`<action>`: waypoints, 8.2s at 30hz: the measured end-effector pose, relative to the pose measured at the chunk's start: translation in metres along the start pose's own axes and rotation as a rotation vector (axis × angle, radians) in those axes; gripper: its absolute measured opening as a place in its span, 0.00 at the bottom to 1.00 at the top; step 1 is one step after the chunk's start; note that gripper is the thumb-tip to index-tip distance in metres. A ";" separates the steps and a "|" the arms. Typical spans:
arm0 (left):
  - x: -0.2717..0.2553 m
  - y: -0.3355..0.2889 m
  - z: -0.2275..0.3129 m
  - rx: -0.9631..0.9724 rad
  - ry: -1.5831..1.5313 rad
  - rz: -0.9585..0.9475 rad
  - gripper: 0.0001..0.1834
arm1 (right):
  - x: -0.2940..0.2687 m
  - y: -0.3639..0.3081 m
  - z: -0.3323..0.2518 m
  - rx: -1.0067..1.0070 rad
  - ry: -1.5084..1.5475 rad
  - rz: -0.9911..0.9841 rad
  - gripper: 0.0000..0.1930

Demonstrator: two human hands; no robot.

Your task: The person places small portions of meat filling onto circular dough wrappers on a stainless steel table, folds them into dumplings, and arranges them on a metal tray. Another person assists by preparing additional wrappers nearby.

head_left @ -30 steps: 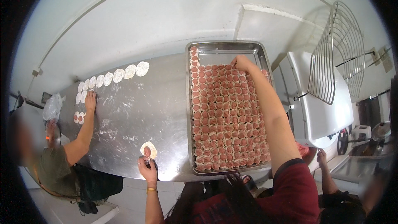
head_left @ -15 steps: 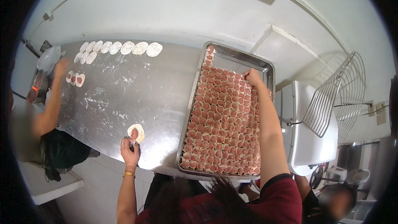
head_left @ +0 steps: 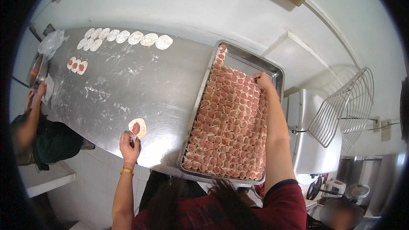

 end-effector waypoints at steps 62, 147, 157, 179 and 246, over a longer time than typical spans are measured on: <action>-0.017 0.045 -0.052 0.129 -0.347 -0.533 0.20 | 0.321 -0.279 -0.365 0.141 0.172 0.370 0.09; -0.022 0.023 -0.037 0.606 -0.405 -0.729 0.17 | 0.299 -0.344 -0.374 0.014 0.314 0.356 0.13; -0.013 0.019 -0.039 0.479 -0.583 -0.858 0.15 | 0.301 -0.342 -0.378 0.119 0.374 0.256 0.18; -0.008 0.026 -0.031 0.604 -0.528 -0.738 0.16 | 0.303 -0.342 -0.377 0.123 0.332 0.357 0.22; -0.020 0.021 -0.027 0.307 0.158 -0.168 0.14 | -0.015 -0.028 0.006 0.117 0.016 0.037 0.15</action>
Point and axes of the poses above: each hand's wrist, its own y-axis towards the middle knuckle, its own x-axis out of the palm, z = x × y, the point moved 3 cm from there along y, towards the middle knuckle, and after that the axes turned 7 degrees about y, right-handed, at the moved point
